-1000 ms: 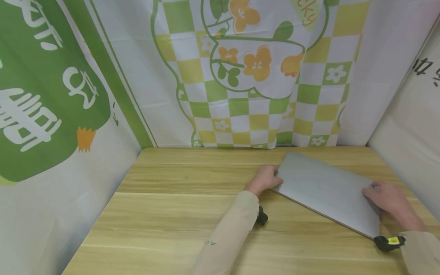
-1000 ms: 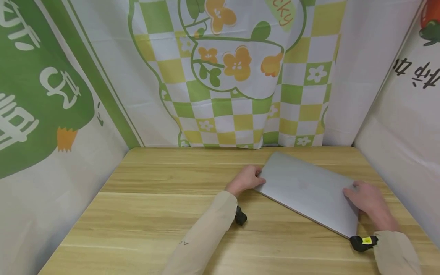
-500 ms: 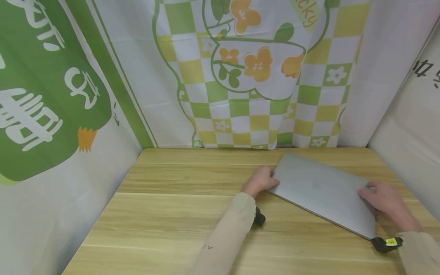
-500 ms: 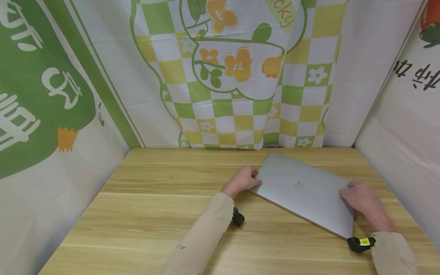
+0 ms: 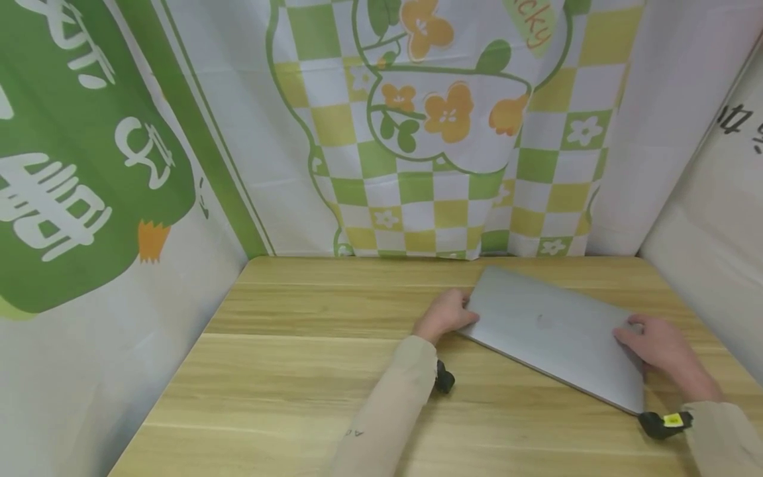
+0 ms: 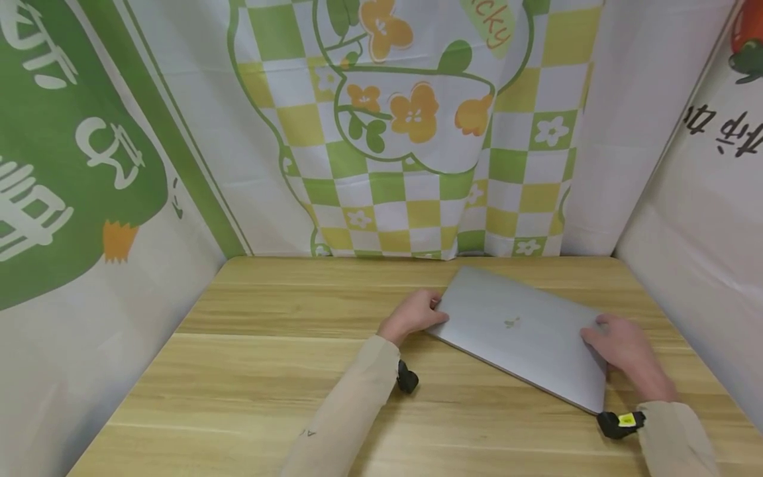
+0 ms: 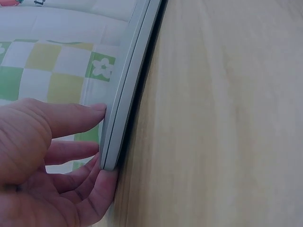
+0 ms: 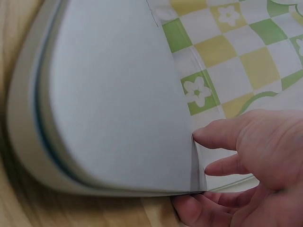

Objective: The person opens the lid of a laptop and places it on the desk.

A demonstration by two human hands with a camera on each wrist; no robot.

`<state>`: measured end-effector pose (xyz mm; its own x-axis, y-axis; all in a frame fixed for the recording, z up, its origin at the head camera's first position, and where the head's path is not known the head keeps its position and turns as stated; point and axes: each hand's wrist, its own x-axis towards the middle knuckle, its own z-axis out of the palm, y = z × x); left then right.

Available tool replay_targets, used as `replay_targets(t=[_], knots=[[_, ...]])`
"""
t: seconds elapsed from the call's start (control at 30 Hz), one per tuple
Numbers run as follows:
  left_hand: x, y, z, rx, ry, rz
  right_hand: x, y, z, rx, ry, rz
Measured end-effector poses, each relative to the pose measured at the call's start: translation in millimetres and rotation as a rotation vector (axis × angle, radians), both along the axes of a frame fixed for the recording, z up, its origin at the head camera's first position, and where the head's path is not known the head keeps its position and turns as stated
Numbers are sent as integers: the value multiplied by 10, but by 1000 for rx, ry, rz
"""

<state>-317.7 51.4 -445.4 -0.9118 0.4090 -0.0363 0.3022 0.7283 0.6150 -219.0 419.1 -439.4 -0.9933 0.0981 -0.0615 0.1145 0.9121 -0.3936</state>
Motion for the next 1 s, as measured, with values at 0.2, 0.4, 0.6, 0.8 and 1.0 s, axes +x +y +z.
replay_targets(t=[0.2, 0.4, 0.6, 0.8, 1.0], knots=[[22, -48, 22, 5, -30, 3, -13, -44, -2, 10, 38, 15], [17, -77, 27, -16, -36, -4, -20, -80, -2, -3, 34, 27], [17, -123, 35, -2, -61, -7, -23, -120, -5, 5, 37, 35], [29, -180, 51, 2, -92, -6, -41, -179, -14, 6, 56, 43], [24, -216, 59, -16, -101, 0, -42, -225, -5, -4, 42, 42]])
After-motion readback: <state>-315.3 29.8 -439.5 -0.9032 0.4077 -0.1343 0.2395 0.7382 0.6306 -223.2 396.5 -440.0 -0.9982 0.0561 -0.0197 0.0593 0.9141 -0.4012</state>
